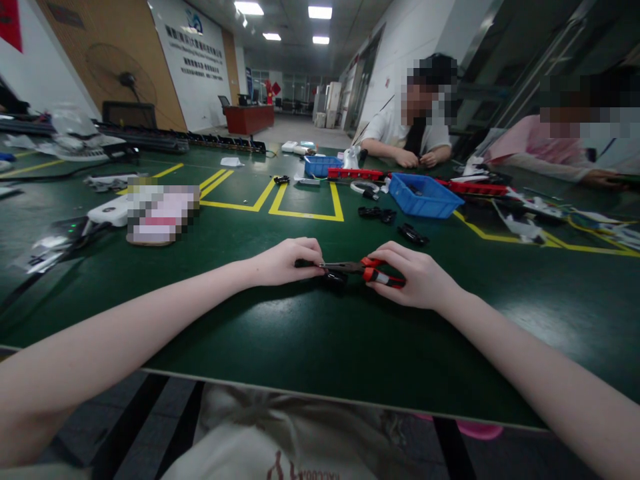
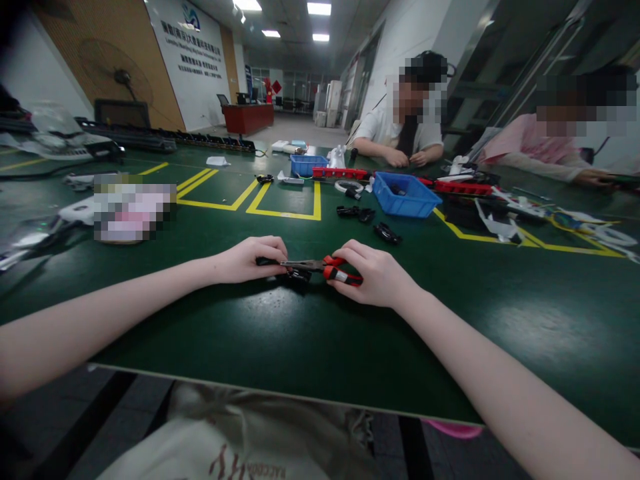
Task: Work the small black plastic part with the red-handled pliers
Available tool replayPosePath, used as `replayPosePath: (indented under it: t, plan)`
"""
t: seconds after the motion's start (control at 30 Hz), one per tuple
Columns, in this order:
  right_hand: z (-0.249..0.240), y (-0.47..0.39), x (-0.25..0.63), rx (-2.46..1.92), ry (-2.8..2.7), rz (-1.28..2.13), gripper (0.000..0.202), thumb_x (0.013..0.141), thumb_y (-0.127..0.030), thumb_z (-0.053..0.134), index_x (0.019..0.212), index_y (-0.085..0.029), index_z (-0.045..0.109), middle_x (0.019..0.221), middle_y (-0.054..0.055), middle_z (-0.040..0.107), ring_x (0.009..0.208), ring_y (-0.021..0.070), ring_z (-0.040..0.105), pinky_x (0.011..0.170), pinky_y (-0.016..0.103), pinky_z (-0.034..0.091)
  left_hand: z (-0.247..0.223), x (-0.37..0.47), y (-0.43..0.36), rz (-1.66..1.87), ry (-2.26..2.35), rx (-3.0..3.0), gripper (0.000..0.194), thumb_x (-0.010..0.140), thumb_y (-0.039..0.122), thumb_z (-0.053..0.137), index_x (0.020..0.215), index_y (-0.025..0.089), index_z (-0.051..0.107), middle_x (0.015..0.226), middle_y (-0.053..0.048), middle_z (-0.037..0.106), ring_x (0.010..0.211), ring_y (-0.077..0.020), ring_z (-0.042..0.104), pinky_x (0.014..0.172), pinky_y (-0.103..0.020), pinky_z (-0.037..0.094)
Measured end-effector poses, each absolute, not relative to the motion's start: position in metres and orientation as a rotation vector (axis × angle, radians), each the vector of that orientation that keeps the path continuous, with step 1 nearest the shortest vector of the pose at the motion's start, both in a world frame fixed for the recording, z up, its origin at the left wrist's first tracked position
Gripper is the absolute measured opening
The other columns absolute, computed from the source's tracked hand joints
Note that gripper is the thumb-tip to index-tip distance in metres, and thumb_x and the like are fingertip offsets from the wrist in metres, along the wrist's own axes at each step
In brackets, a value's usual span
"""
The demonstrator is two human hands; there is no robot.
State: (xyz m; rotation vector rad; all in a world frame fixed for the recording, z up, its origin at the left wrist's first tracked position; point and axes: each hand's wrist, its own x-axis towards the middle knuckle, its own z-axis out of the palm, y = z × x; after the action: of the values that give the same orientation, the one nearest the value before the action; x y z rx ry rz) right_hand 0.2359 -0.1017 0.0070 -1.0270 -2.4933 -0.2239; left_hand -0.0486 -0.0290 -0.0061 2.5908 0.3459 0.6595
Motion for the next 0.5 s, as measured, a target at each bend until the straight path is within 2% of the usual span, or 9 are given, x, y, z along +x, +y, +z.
replayPosePath:
  t: [0.5]
  plan:
    - [0.0048,-0.1007,0.2389,-1.068,-2.513,-0.170,0.032,0.082,-0.036,0.061,0.108,-0.018,0.058,0.103,0.010,0.063,0.081,0.0196,0.063,0.069,0.031,0.053,-0.0061,-0.0507,-0.0281,0.639,0.322,2.595,0.013,0.085,0.026,0.065,0.090,0.015,0.067,0.098,-0.006,0.058,0.090,-0.0161,0.058,0.079,-0.030,0.048]
